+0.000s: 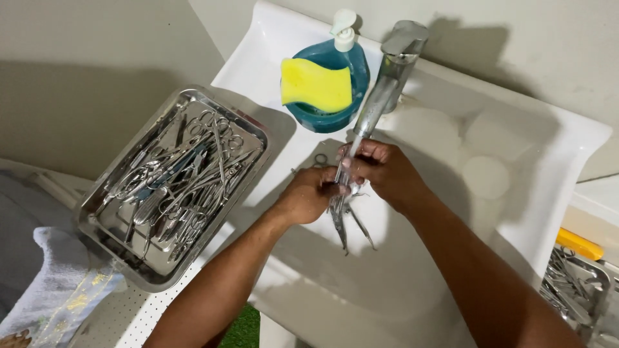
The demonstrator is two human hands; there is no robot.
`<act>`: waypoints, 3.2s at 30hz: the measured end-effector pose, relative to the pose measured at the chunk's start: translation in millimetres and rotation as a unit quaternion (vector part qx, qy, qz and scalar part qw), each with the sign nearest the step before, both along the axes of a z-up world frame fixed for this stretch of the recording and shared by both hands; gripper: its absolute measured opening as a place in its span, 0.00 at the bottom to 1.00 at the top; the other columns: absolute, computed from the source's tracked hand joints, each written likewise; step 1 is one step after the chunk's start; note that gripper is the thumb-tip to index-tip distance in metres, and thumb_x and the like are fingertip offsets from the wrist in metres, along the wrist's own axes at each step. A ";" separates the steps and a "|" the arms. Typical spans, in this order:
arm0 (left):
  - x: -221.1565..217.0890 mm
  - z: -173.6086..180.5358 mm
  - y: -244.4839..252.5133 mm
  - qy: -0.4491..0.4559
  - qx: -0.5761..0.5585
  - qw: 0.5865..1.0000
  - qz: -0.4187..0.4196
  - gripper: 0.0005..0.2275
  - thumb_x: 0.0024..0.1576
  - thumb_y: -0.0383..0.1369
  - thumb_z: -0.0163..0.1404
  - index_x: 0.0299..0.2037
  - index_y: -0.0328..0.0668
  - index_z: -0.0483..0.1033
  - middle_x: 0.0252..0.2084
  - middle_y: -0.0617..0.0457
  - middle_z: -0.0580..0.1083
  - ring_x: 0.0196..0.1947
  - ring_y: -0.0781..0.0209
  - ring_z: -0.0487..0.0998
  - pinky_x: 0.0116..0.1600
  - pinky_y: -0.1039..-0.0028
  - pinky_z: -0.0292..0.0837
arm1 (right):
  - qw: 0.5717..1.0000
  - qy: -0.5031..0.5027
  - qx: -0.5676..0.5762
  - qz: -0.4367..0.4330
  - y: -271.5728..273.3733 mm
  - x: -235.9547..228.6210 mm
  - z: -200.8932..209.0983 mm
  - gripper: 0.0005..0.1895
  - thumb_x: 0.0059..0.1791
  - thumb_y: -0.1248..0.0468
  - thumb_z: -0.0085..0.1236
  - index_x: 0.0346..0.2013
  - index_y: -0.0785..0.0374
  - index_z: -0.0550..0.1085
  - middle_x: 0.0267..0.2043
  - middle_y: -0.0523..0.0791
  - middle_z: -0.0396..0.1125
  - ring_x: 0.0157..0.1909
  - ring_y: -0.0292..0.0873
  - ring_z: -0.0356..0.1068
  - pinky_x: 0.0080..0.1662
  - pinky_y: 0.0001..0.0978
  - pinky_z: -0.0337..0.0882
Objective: The person washes a collection of metal surgical instruments, including scissors and forceps, under running water in a white sink. They rinse the tools individually and in small groups, then place them into a metal tray positioned on the counter to the left of the sink.
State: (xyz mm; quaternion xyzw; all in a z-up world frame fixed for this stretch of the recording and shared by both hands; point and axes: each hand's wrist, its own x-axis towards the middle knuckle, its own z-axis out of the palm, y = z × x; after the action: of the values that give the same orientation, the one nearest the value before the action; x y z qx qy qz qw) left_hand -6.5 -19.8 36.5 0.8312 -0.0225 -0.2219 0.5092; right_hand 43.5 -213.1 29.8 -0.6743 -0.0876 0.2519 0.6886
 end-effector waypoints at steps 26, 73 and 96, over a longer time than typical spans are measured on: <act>2.3 -25.9 -5.7 0.010 -0.255 0.962 0.094 0.06 0.57 0.23 0.56 0.44 0.36 0.80 0.37 0.56 0.79 0.34 0.71 0.77 0.40 0.78 0.75 | 0.938 -0.052 -0.278 0.199 -5.0 -1.8 -14.6 0.13 0.48 0.57 0.63 0.33 0.65 0.78 0.28 0.44 0.74 0.33 0.39 0.72 0.42 0.35 0.72; -39.1 147.8 123.5 -0.206 0.121 0.953 0.187 0.05 0.59 0.29 0.62 0.41 0.37 0.83 0.30 0.50 0.74 0.28 0.67 0.67 0.32 0.73 0.63 | 0.778 -0.229 -0.540 0.225 -5.8 -7.3 -26.3 0.16 0.49 0.52 0.61 0.49 0.53 0.78 0.50 0.47 0.74 0.55 0.52 0.71 0.54 0.47 0.71; -34.7 56.5 21.6 -0.215 0.363 0.907 -0.003 0.08 0.56 0.26 0.52 0.44 0.41 0.81 0.43 0.44 0.79 0.41 0.47 0.81 0.44 0.57 0.76 | 0.839 -0.170 -0.469 0.219 16.3 -26.0 15.4 0.11 0.53 0.60 0.51 0.46 0.53 0.79 0.45 0.48 0.75 0.46 0.50 0.75 0.53 0.45 0.71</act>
State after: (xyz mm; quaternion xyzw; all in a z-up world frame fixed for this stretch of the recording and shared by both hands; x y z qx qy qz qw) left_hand -41.2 1.8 92.9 0.9862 -0.0515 -0.0321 0.1544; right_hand 17.5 -196.7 45.2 -0.9120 -0.2197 0.2884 0.1917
